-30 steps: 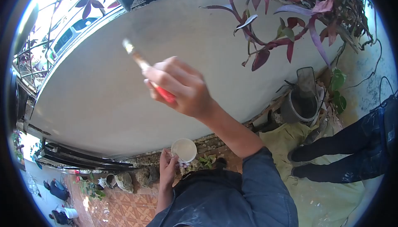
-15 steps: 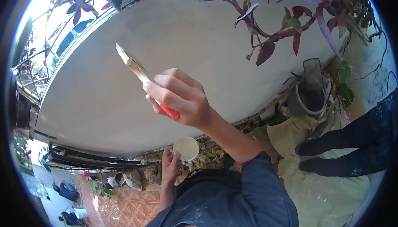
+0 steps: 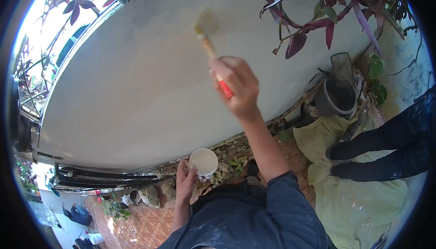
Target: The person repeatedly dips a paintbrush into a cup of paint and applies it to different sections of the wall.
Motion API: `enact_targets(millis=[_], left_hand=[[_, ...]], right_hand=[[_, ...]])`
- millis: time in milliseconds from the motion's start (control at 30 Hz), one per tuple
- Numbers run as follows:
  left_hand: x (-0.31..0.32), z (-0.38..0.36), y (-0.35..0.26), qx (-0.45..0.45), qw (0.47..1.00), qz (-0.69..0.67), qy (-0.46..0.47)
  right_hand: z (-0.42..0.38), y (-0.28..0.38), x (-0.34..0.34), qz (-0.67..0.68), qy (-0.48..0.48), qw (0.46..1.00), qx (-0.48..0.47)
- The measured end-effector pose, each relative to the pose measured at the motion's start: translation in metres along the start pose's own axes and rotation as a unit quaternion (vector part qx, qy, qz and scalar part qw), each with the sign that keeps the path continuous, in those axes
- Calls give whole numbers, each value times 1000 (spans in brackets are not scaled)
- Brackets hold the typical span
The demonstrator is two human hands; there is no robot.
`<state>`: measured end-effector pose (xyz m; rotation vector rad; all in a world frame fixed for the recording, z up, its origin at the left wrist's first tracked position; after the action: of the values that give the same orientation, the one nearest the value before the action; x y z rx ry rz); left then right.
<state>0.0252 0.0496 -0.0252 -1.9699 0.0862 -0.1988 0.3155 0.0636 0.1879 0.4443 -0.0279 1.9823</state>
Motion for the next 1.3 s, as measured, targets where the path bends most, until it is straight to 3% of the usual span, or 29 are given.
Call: enact_targets(millis=[100, 167, 300, 367, 467, 500, 600, 667, 767, 867, 1100, 1267, 1300], left_hand=[[-6, 3, -1, -5, 1000, -5, -13], [-9, 5, 2, -4, 1000, -3, -15], [-12, 1, -4, 16, 1000, 8, -16], [-9, 1, -11, 14, 1000, -10, -14], [-23, 9, -4, 21, 999, 12, -21], [-21, 4, -6, 8, 999, 8, -34], [-13, 7, -26, 28, 998, -19, -53], [-14, 8, -32, 91, 995, 16, -26], [-19, 13, -22, 117, 992, 54, -4], [-3, 5, -35, 102, 994, 38, 12], [17, 0, -9, 124, 986, 95, 59], [31, -2, -15, 83, 996, 8, 31], [31, 2, -13, 72, 997, -17, 28]], right_hand=[[-5, 19, 10, 36, 60, 997, -19], [-12, -2, -2, 105, 41, 977, 183], [-17, -38, -25, 13, 12, 980, 200], [-10, -24, -45, 8, -72, 975, 208], [-16, 16, -68, 100, -106, 956, 254], [-22, 29, -74, 103, -93, 954, 267], [-43, 66, -63, 140, 120, 938, 294], [-58, 87, -52, 143, 212, 918, 302], [-87, 97, -49, 153, 306, 876, 340], [-103, 100, -43, 130, 371, 866, 309], [-137, 86, -41, 94, 451, 825, 327], [-116, 60, -62, 55, 437, 809, 390], [-119, 47, -74, 46, 395, 799, 451]])
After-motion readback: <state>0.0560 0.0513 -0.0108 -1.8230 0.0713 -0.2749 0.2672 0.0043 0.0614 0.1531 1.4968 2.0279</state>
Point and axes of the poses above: each hand's wrist, its own z-axis towards the middle knuckle, its own x-axis out of the palm, y = z × x, the point moved 6 cm from there along z, towards the middle knuckle, and after that the axes turned 15 degrees about -y, right-handed, at the moved point
